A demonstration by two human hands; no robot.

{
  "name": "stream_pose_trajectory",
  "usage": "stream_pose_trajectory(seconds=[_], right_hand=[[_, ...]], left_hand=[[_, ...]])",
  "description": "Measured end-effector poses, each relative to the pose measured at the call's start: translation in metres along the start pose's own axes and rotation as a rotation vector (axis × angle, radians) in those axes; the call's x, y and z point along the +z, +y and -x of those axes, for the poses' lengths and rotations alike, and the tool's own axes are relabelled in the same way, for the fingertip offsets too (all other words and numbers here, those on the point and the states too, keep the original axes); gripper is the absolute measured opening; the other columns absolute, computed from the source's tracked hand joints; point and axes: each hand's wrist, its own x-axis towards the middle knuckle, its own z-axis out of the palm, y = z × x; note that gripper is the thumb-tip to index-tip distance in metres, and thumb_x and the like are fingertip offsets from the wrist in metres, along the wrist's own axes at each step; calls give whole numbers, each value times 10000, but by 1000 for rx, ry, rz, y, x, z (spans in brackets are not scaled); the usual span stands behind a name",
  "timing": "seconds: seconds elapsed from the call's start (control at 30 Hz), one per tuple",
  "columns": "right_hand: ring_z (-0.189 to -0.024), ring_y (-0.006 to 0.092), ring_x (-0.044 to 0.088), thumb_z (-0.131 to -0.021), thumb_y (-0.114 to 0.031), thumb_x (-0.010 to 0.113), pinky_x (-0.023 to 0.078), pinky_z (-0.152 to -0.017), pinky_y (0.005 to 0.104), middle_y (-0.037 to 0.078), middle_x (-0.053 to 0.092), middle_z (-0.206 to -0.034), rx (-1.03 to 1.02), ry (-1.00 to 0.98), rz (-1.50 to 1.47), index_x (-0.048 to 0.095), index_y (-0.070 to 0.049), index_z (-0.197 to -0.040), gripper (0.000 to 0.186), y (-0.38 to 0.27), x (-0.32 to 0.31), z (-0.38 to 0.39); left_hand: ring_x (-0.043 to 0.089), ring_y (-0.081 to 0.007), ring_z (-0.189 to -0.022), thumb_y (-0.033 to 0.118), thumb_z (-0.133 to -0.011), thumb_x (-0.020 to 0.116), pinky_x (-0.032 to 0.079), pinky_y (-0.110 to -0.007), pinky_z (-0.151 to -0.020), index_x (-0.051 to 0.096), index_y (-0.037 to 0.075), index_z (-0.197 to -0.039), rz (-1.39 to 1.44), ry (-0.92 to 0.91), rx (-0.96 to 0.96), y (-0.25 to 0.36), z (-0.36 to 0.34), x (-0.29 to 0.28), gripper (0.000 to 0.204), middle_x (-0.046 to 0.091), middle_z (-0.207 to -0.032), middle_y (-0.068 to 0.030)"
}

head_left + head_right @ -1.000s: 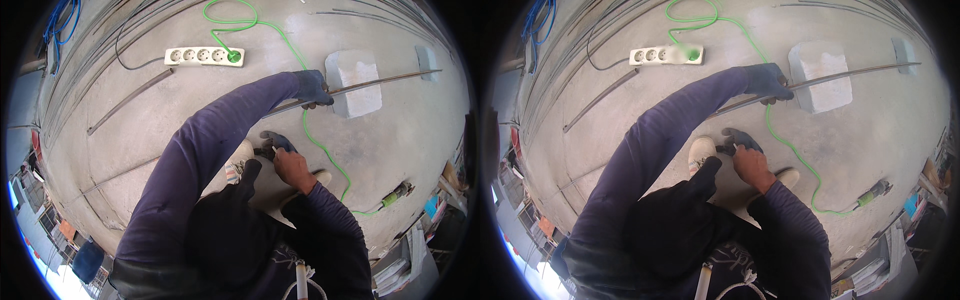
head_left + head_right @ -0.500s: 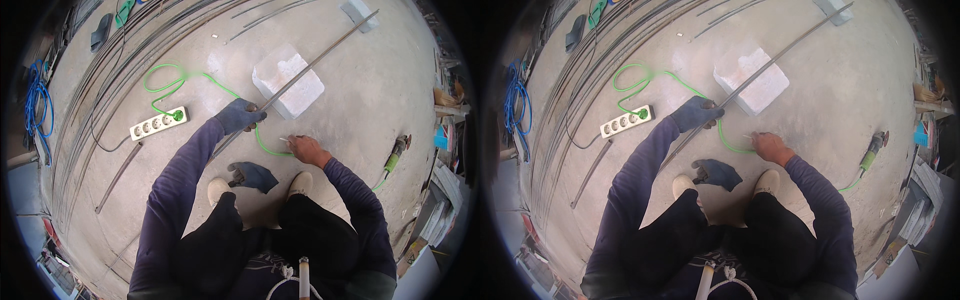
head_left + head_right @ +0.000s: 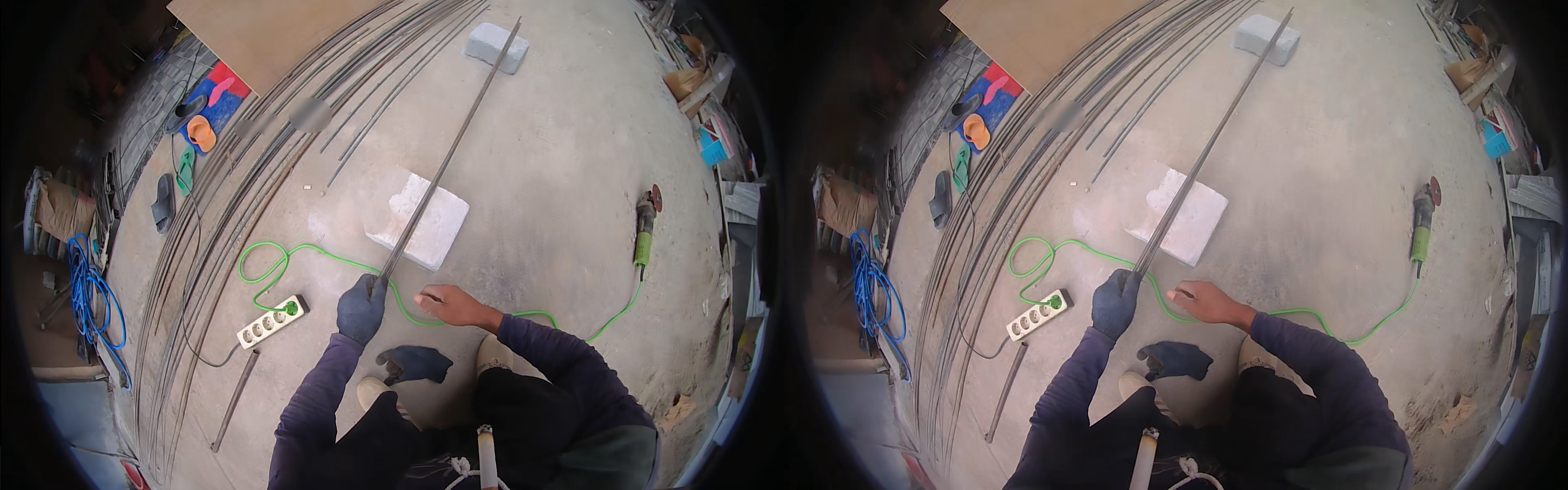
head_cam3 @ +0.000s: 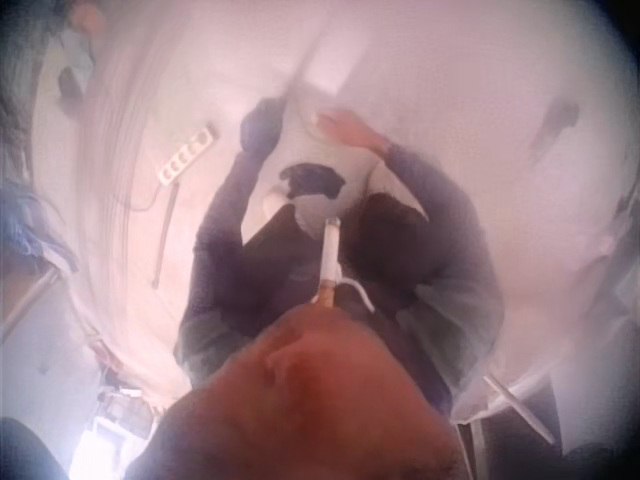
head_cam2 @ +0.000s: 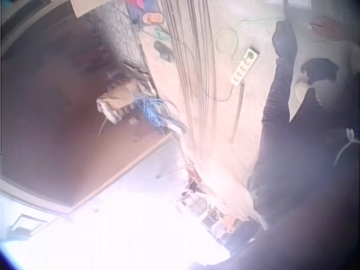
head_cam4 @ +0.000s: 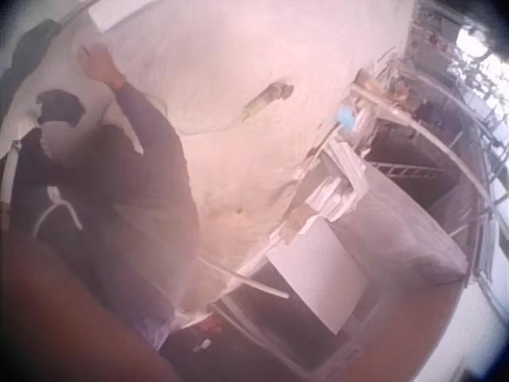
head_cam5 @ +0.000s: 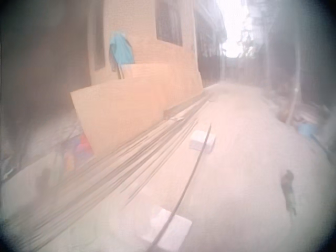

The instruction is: The person measures and marks metal rods with a white marker, then uses a green angle grinder to cut the rods at the marked points. The person handles the rods one at a time, repositioning them on a white block before each cut.

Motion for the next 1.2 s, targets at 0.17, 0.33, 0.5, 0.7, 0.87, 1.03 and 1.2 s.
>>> stream_pose_trajectory(seconds=[0.17, 0.33, 0.5, 0.7, 0.87, 1.03, 1.2], right_hand=[[-718, 253, 585, -1045, -474, 519, 488, -721, 409, 164, 638, -839, 77, -20, -102, 641, 9, -965, 505, 14, 1, 0], [-784, 191, 631, -1071, -485, 465, 519, -737, 338, 81, 687, -964, 212, 94, -574, 602, -27, -1159, 486, 3, -11, -1], [-758, 162, 629, -1087, -402, 469, 528, -725, 330, 57, 632, -869, 60, 311, -685, 496, -35, -1241, 399, -46, -34, -2], [-513, 160, 541, -1079, -324, 492, 476, -509, 341, 73, 549, -700, 121, 772, -653, 499, 21, -1149, 353, 3, -88, -37], [-549, 223, 610, -1067, -349, 502, 501, -524, 373, 133, 617, -773, 341, 931, -364, 560, 78, -1134, 436, 99, -170, -83], [-1026, 389, 687, -1010, -372, 591, 528, -890, 451, 278, 684, -1085, 577, 911, 12, 555, 82, -1213, 499, 131, -187, -116], [-1102, 391, 677, -968, -353, 650, 511, -963, 433, 268, 697, -1148, 546, 819, 431, 605, 59, -1265, 510, 160, -220, -91]], left_hand=[[646, -289, -644, 304, -997, 634, 491, -414, -613, 690, 18, -951, 80, 44, -6, -7, 26, -6, 296, 662, -720, -161], [586, -116, -695, 228, -995, 655, 488, -321, -663, 700, -6, -957, 291, -35, -74, 1, 65, 12, 241, 676, -766, -59], [594, -110, -742, 209, -998, 642, 498, -300, -708, 701, 0, -1025, 417, -84, 49, 50, 64, 47, 219, 662, -779, -56], [709, -216, -902, 278, -984, 658, 545, -344, -830, 660, 32, -1236, 282, -253, 173, 93, 11, 46, 352, 709, -986, -157], [716, -251, -1016, 236, -960, 690, 562, -365, -889, 611, 32, -1313, 228, -131, 123, 51, 33, 5, 415, 681, -1159, -177], [708, -294, -1029, 238, -930, 732, 567, -386, -891, 622, 53, -1293, 12, 177, -165, -48, 96, -40, 421, 672, -1172, -181], [705, -298, -1045, 334, -953, 695, 559, -404, -907, 633, 54, -1288, -152, 71, -423, -117, 182, -71, 441, 686, -1182, -168]])
